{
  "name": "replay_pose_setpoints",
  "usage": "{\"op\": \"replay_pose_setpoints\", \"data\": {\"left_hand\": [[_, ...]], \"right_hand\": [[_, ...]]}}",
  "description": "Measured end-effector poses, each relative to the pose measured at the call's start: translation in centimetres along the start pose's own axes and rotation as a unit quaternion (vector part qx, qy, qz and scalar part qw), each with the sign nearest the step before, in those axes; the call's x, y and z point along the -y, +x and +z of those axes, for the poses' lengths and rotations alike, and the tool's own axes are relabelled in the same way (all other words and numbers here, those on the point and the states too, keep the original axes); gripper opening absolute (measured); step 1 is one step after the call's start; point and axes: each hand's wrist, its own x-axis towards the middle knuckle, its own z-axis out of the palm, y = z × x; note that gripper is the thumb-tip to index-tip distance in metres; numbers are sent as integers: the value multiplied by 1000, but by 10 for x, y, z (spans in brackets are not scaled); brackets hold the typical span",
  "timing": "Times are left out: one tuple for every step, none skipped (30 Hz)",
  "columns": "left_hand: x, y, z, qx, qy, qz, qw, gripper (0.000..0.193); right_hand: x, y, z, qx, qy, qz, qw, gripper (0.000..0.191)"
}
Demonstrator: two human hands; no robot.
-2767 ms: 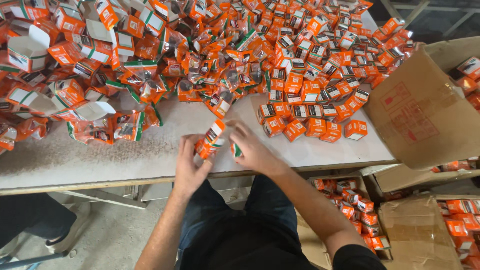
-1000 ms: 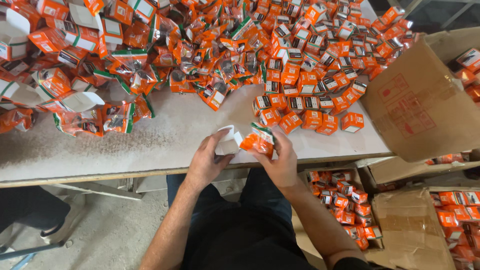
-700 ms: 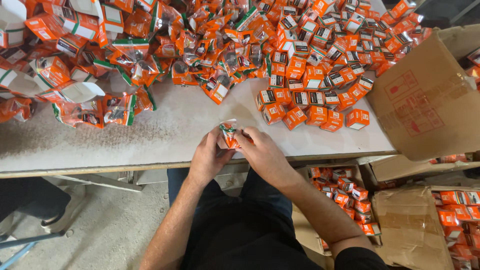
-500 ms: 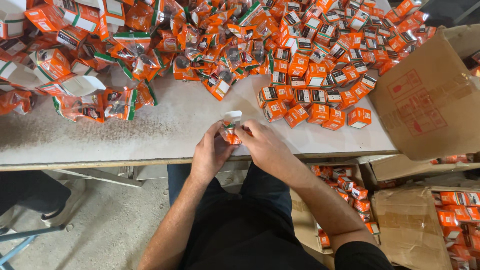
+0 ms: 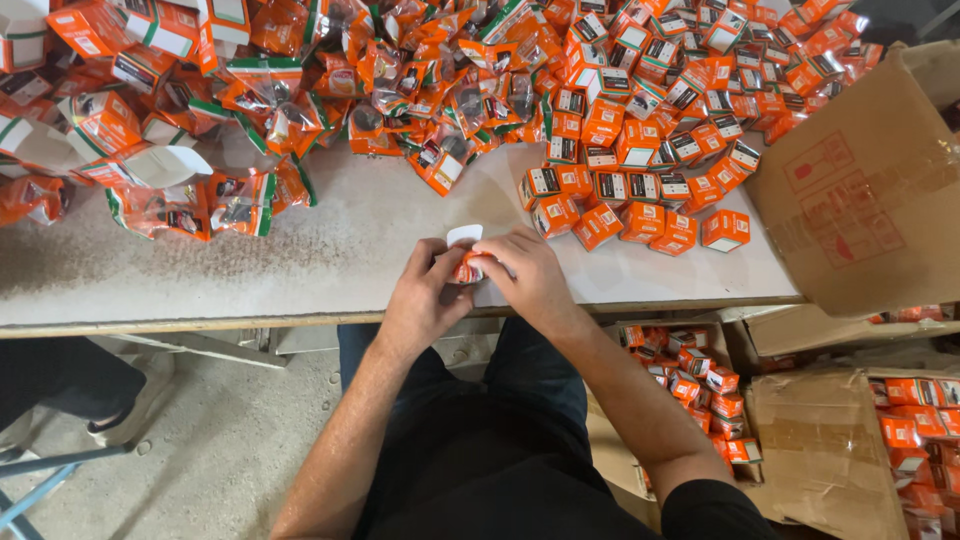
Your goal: The person sits at a table covered with small orange product boxes and repeatedly picks up an orange box, opens a white box, places the orange box inside, and sets the filled white box onto the pile. The person continues this packing cycle throughout the episode.
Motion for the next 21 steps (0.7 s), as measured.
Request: {"op": "replay_pose_setpoints", "data": {"left_hand": [[0,0,0,10,7,-10,1000,57],[0,1,0,18,14,-17,1000,56],[0,2,1,26,20,-24,999,55],[-1,2,0,20,44,-11,999,54],[-1,2,0,12,69,3,998,53],[-2,3,-1,4,94,16,995,52],[-3,2,-1,1,101,10,995,52],[-4,2,-2,-2,108,7,994,53],[-5,1,-2,-6,115,2,993,54],[-5,1,-2,-3,118,0,993,54],[-5,0,-2,1,121,-3,993,54],[-4,-1,-1,5,124,-8,992,54],[-4,-2,0,8,118,-11,993,56],[-2,-3,1,12,113,-14,993,57],[-1,-4,2,15,108,-14,994,59],[1,-6,2,1,86,-9,996,60],[1,-10,3,-12,63,-6,998,61],[2,-12,2,-26,41,-2,999,62],[4,-13,1,-48,17,2,999,61],[5,-13,0,-68,-8,5,998,61],[5,-15,-1,-88,-34,4,996,60]], "right_hand": [[-3,-2,4,-4,0,6,1000,19],[-6,-4,7,-10,27,45,999,19],[-7,-6,10,-16,54,83,995,19],[-8,-9,12,-22,80,122,989,20],[-9,-11,14,-36,44,71,996,19],[-9,-14,15,-50,10,19,999,19],[-8,-17,16,-64,-24,-33,997,18],[-7,-20,17,-66,-26,-13,997,23],[-5,-23,17,-67,-28,7,997,28],[-4,-24,17,-68,-31,29,997,33],[-4,-25,16,-67,-40,8,997,34],[-3,-26,15,-63,-48,-12,997,36],[0,-27,15,-60,-55,-29,996,38],[3,-28,13,-37,-71,-34,996,36],[6,-30,11,-17,-86,-40,995,35],[10,-29,10,3,-102,-47,994,33],[13,-29,9,-5,-121,-42,992,33],[16,-29,8,-15,-141,-37,989,32],[18,-27,8,-25,-160,-34,986,32],[19,-25,7,-12,-163,-33,986,31],[20,-24,6,3,-165,-31,986,30]]}}
